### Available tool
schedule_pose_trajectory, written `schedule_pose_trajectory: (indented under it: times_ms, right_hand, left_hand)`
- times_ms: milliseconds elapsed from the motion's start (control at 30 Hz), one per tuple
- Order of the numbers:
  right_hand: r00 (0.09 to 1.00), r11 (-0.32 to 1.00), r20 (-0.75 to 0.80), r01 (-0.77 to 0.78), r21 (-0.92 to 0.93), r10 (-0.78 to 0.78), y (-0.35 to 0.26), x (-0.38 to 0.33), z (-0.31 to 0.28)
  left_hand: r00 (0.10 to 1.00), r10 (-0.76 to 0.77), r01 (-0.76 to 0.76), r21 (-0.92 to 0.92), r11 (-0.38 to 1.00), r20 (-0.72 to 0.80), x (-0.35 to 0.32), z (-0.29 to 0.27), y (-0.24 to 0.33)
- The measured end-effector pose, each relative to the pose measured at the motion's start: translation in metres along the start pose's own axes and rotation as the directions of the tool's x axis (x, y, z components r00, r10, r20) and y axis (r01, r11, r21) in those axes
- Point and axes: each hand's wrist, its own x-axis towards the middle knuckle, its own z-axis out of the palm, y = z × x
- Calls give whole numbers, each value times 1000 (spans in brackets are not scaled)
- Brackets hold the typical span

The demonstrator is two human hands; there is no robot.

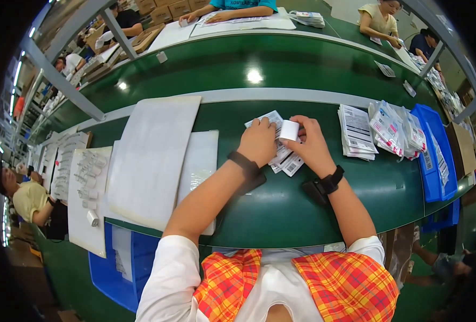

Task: The person picks up a power adapter and a plastic bag, slides the adapter into the bag, and presses it flat. They then place the bagged adapter onto a stack of other bags.

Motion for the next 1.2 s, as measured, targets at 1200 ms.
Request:
schedule_pose_trajectory:
  times_ms: [1200]
  right_hand:
    - [959,560,265,-272,783,97,4,13,-22]
  left_hand:
    - [958,107,-286,-879,382,-266,5,3,-34]
